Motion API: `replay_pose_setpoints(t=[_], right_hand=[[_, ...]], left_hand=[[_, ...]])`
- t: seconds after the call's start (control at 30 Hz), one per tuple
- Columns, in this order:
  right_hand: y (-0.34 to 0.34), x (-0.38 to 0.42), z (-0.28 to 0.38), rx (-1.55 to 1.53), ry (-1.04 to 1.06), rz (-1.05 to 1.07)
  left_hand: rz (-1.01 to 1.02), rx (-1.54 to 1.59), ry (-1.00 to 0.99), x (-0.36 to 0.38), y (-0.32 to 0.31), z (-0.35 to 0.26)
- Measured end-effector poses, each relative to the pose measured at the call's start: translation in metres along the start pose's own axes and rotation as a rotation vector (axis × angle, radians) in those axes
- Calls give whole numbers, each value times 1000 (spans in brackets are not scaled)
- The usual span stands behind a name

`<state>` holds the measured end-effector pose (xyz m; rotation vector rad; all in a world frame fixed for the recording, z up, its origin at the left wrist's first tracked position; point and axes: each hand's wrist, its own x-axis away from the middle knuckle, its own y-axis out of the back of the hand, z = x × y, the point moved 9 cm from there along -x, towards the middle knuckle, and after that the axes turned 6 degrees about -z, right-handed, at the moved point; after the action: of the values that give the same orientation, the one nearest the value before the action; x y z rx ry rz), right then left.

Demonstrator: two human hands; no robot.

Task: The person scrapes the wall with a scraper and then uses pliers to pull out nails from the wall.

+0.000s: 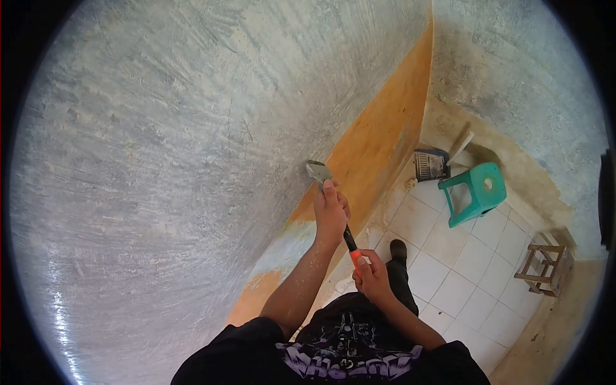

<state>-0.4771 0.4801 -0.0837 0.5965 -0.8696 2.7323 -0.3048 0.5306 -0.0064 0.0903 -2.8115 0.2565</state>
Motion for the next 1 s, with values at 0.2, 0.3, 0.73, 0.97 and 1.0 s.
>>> replay_pose_setpoints(t=[0.2,0.3,0.73,0.97,1.0], right_hand=[[-4,-5,0,-24,3,17],[-2,-4,4,-38,-11,0],[-6,3,9,-105,-67,6],[0,-6,23,-59,-74,-5],[1,-1,16,-37,-71,12]], left_hand=[[33,-10,3,-3,0,-1],[25,-20,2,-6,-4,3],[65,-32,29,-8,-7,2],[82,-45,3,-19,-23,-5],[77,-42,12,-16,-21,-3]])
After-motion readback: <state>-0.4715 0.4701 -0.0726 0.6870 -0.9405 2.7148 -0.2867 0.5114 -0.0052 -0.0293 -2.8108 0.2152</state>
